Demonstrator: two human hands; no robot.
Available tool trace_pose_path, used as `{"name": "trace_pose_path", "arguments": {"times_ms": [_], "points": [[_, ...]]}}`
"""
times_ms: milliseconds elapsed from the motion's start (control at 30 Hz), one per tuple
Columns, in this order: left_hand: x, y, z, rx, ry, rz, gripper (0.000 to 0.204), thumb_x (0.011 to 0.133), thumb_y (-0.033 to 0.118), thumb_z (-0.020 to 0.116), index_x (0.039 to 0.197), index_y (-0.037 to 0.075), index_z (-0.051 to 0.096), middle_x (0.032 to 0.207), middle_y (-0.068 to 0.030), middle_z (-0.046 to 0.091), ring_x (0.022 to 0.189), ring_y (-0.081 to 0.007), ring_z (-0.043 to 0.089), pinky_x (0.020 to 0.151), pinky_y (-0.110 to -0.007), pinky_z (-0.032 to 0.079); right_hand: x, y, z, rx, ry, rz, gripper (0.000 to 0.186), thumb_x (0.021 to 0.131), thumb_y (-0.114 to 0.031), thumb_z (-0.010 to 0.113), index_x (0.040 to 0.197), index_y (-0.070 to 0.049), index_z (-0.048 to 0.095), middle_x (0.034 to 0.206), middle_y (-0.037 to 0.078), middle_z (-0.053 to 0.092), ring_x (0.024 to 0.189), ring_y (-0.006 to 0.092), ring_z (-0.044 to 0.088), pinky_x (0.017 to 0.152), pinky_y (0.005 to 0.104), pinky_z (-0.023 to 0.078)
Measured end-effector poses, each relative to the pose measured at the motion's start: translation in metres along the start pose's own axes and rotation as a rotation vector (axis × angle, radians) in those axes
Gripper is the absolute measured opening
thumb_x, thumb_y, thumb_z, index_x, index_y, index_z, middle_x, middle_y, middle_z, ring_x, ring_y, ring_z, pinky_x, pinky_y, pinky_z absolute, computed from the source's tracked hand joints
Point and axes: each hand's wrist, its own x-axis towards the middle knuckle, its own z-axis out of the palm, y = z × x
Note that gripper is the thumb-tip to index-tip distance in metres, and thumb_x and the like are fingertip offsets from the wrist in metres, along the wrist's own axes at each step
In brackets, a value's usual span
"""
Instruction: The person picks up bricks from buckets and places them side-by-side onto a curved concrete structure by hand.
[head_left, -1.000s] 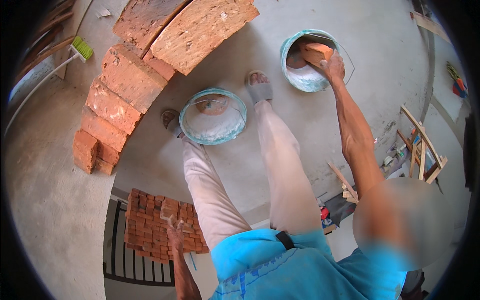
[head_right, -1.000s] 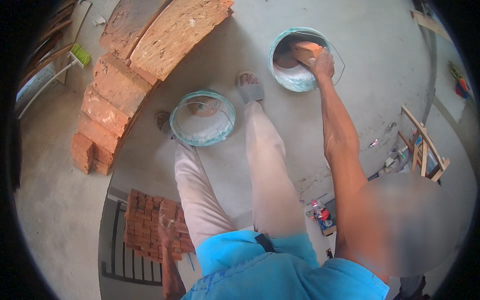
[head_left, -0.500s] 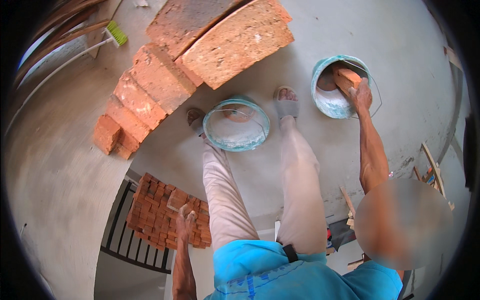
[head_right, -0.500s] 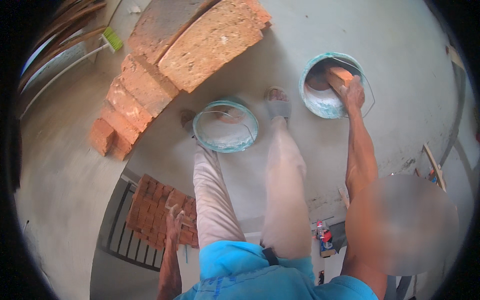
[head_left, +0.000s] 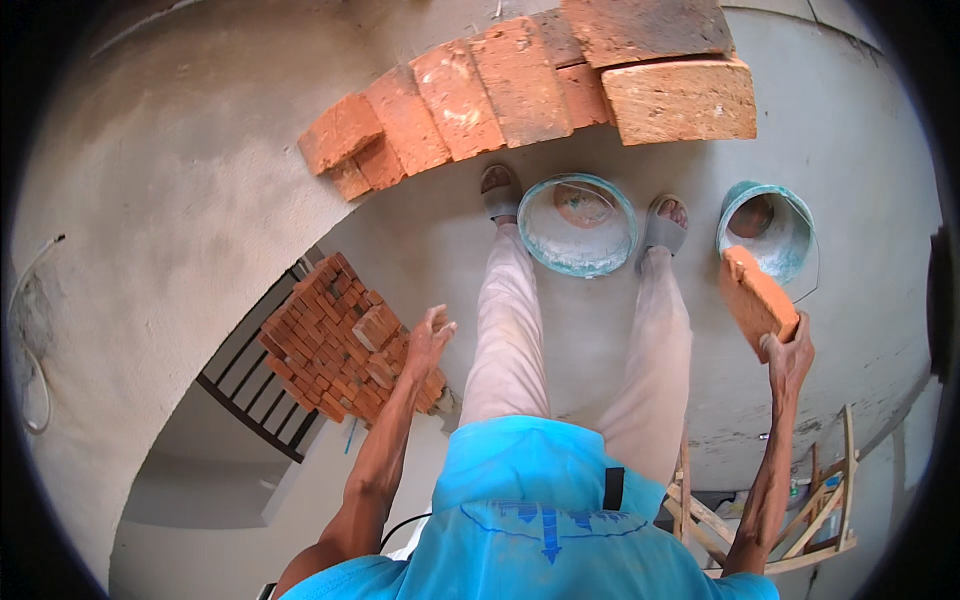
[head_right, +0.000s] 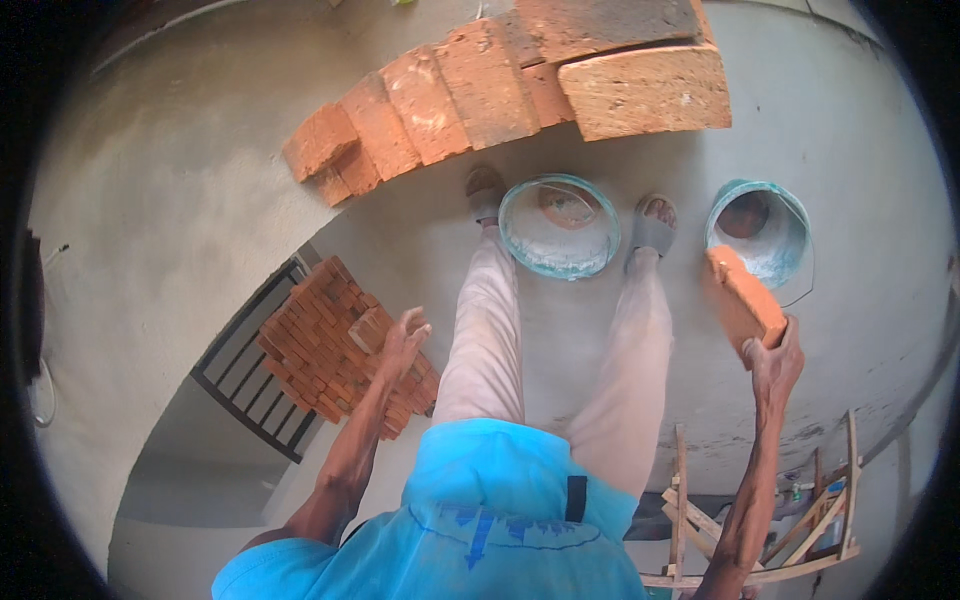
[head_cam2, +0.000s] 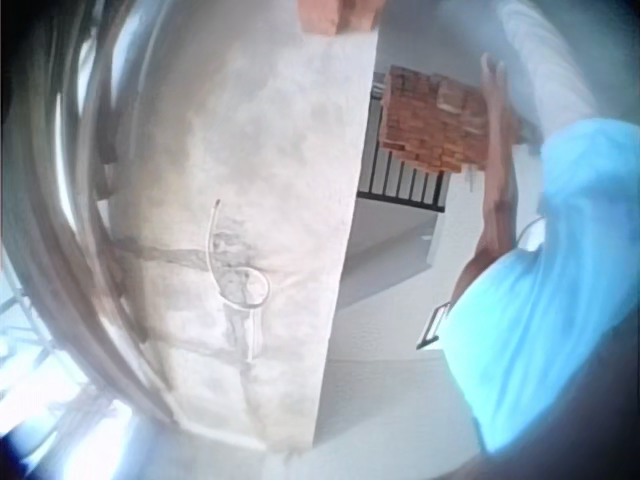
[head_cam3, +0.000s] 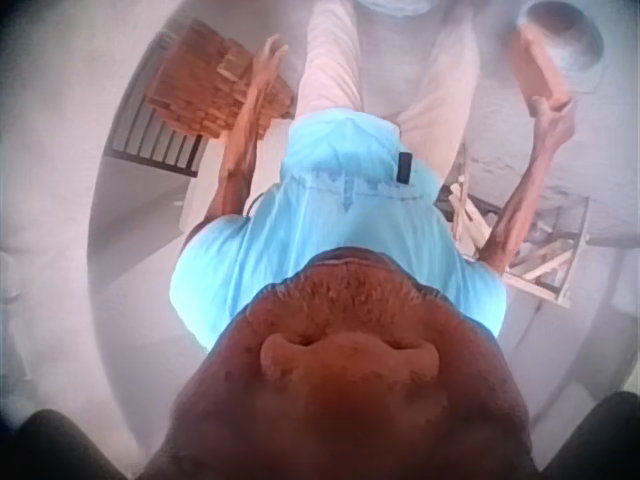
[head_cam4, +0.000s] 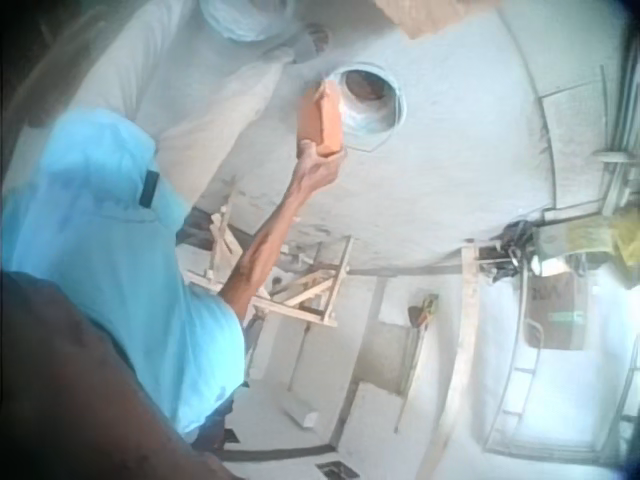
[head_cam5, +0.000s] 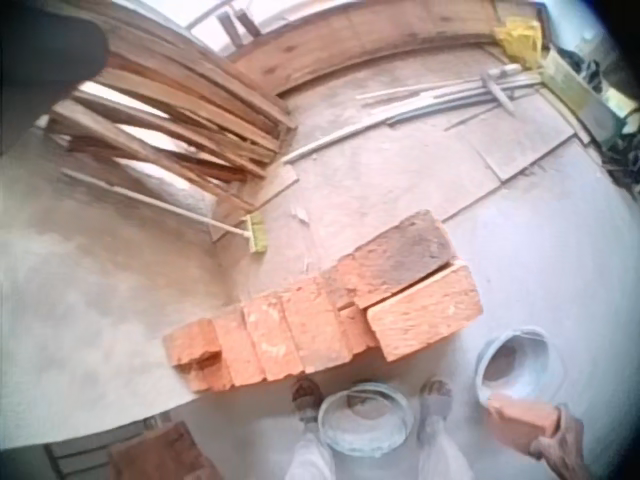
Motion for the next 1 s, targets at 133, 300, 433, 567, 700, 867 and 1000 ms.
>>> {"name": "trace_pose_path", "arguments": {"times_ms": [133,300,433,567,700,867,1000], "points": [[0.019,0.002,0.004,-0.112,-0.003,0.094,0.059,0.096,0.027,0.063,0.144,-0.003,0.047,0.137,-0.0286,0.057,0.125,-0.0357,0.058,0.106,-0.042,0.047,-0.037,-0.068,0.000,0.362,-0.178,-0.115,0.056,0.058,-0.017,0.066,0.110,0.002,0.060,0.090,0.009,0.064,0.084,0.0200,0.061,0.079,0.0319,0.050],[0.026,0.015,-0.011,-0.445,-0.081,0.151,0.061,0.098,0.032,0.060,0.144,-0.005,0.046,0.138,-0.0273,0.056,0.128,-0.0348,0.056,0.106,-0.043,0.048,-0.038,-0.181,0.080,0.538,-0.418,-0.264,0.057,0.059,-0.016,0.070,0.112,0.003,0.060,0.097,0.006,0.063,0.087,0.0144,0.060,0.077,0.0286,0.050],[0.042,0.018,-0.030,-0.982,-0.181,0.156,0.075,0.101,0.048,0.055,0.149,-0.007,0.037,0.144,-0.0271,0.049,0.133,-0.0358,0.051,0.107,-0.047,0.045,-0.047,-0.298,0.157,0.686,-0.593,-0.399,0.053,0.065,-0.016,0.072,0.113,0.002,0.061,0.094,0.007,0.064,0.083,0.0126,0.061,0.072,0.0281,0.050],[0.083,0.021,-0.045,-1.428,-0.223,0.206,0.089,0.098,0.060,0.054,0.152,-0.007,0.029,0.147,-0.0256,0.045,0.136,-0.0378,0.046,0.109,-0.053,0.043,-0.055,-0.393,0.223,0.665,-0.703,-0.429,0.047,0.069,-0.016,0.071,0.110,0.004,0.061,0.090,0.007,0.063,0.078,0.0128,0.058,0.067,0.0276,0.048],[0.112,0.041,-0.077,-1.618,-0.128,0.345,0.082,0.099,0.057,0.056,0.148,-0.004,0.035,0.142,-0.0198,0.049,0.132,-0.0365,0.049,0.108,-0.054,0.043,-0.064,-0.450,0.278,0.652,-0.731,-0.486,0.046,0.071,-0.025,0.072,0.107,0.003,0.062,0.078,0.000,0.050,0.070,0.0110,0.048,0.063,0.0264,0.041],[0.149,0.026,-0.106,-1.753,-0.109,0.356,0.067,0.100,0.043,0.061,0.144,-0.002,0.039,0.141,-0.0145,0.050,0.130,-0.0319,0.051,0.110,-0.055,0.044,-0.070,-0.482,0.329,0.649,-0.814,-0.434,0.047,0.071,-0.021,0.074,0.110,0.002,0.062,0.084,0.004,0.057,0.074,0.0132,0.055,0.064,0.0275,0.046],[0.175,0.009,-0.118,-1.779,-0.105,0.331,0.063,0.100,0.036,0.064,0.143,-0.003,0.040,0.141,-0.0149,0.050,0.129,-0.0321,0.052,0.111,-0.054,0.045,-0.069,-0.497,0.352,0.681,-0.847,-0.397,0.051,0.072,-0.021,0.074,0.116,0.002,0.060,0.094,0.008,0.063,0.081,0.0162,0.061,0.068,0.0291,0.051]]}}
